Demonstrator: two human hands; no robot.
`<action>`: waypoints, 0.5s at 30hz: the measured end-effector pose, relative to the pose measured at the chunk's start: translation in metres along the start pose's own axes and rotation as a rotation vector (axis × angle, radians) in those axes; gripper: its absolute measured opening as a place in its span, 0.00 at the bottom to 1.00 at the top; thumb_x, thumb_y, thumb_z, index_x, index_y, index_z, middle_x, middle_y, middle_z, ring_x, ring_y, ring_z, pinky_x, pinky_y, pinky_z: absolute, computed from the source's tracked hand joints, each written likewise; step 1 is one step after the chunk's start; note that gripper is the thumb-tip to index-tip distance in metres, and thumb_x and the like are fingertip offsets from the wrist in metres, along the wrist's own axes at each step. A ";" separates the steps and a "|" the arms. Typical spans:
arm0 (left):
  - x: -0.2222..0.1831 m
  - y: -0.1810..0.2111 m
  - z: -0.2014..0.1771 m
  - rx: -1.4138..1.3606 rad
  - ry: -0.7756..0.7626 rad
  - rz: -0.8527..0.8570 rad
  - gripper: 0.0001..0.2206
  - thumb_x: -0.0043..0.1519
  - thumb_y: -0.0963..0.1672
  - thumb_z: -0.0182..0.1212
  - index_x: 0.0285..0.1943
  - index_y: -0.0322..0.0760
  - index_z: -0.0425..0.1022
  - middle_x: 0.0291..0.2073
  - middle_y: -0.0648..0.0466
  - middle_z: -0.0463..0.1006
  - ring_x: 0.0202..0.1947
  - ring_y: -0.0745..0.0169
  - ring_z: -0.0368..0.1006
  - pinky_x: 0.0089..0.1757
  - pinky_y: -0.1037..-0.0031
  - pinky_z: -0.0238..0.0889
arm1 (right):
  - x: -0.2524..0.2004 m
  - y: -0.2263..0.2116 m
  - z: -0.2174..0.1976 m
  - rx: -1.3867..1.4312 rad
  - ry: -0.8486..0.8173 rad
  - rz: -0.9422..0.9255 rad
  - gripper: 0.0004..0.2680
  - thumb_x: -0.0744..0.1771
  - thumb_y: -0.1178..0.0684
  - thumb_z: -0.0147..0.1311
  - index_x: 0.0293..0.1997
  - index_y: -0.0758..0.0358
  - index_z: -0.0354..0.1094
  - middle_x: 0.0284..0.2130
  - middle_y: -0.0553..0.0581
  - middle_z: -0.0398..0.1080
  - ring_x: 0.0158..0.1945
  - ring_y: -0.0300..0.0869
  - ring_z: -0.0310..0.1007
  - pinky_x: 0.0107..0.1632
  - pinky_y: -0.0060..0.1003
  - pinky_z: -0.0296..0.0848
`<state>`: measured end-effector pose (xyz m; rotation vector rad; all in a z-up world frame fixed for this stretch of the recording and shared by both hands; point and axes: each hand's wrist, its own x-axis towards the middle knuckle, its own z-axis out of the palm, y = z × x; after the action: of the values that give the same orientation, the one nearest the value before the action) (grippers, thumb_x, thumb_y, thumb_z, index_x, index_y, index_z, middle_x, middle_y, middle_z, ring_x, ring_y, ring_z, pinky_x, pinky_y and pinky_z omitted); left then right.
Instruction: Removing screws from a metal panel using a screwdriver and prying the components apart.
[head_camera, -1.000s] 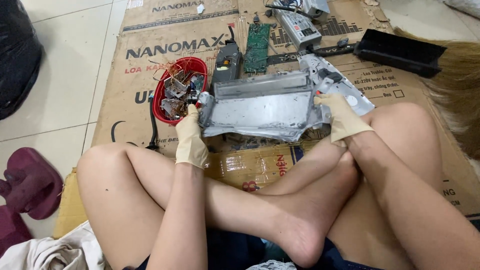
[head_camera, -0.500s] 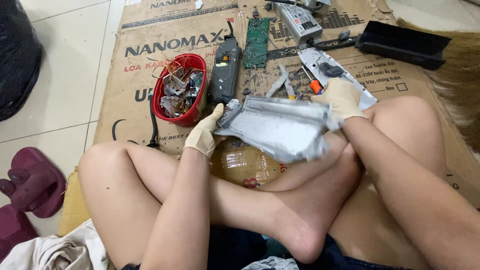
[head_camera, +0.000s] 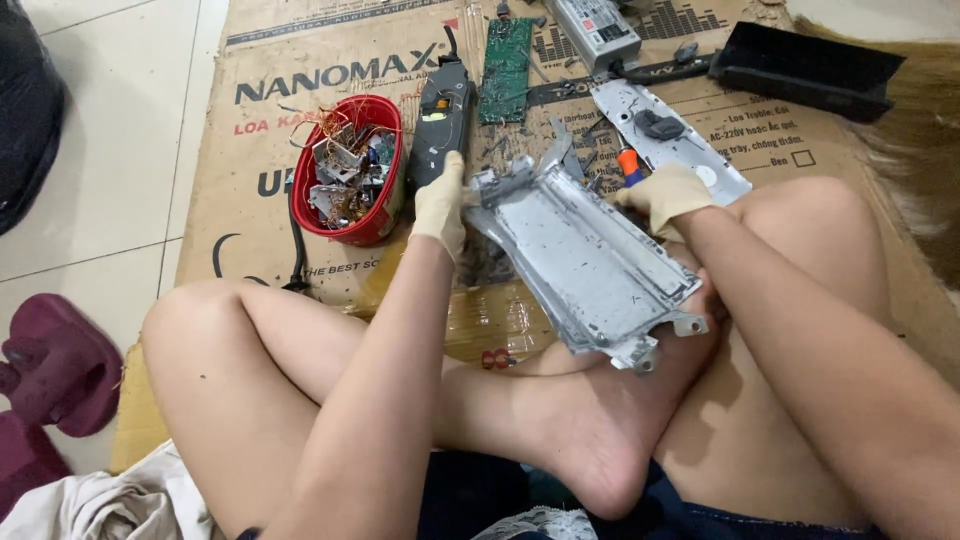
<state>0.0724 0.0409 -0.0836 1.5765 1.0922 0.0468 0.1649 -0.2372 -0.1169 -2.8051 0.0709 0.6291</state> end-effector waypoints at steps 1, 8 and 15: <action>0.003 -0.003 0.002 -0.258 0.022 -0.077 0.32 0.51 0.59 0.67 0.50 0.30 0.79 0.36 0.46 0.85 0.37 0.54 0.83 0.39 0.65 0.78 | 0.014 0.004 0.007 0.127 -0.065 0.038 0.16 0.62 0.34 0.59 0.28 0.57 0.76 0.15 0.54 0.76 0.24 0.44 0.81 0.38 0.36 0.77; -0.040 -0.014 -0.050 -0.354 -0.218 0.022 0.37 0.62 0.64 0.38 0.57 0.32 0.75 0.46 0.46 0.84 0.50 0.49 0.78 0.47 0.62 0.75 | -0.015 0.003 -0.019 0.780 -0.158 0.183 0.16 0.69 0.48 0.58 0.51 0.77 0.65 0.29 0.65 0.74 0.37 0.51 0.80 0.37 0.54 0.77; -0.076 0.010 -0.064 0.425 -0.102 0.330 0.20 0.57 0.54 0.52 0.42 0.38 0.81 0.34 0.51 0.83 0.45 0.55 0.77 0.52 0.65 0.67 | -0.052 -0.003 -0.056 1.068 -0.425 0.218 0.14 0.71 0.47 0.46 0.58 0.66 0.59 0.41 0.61 0.66 0.53 0.54 0.75 0.62 0.46 0.68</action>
<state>-0.0005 0.0409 -0.0155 2.1071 0.7842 -0.0467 0.1416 -0.2498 -0.0458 -1.6204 0.4734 0.8790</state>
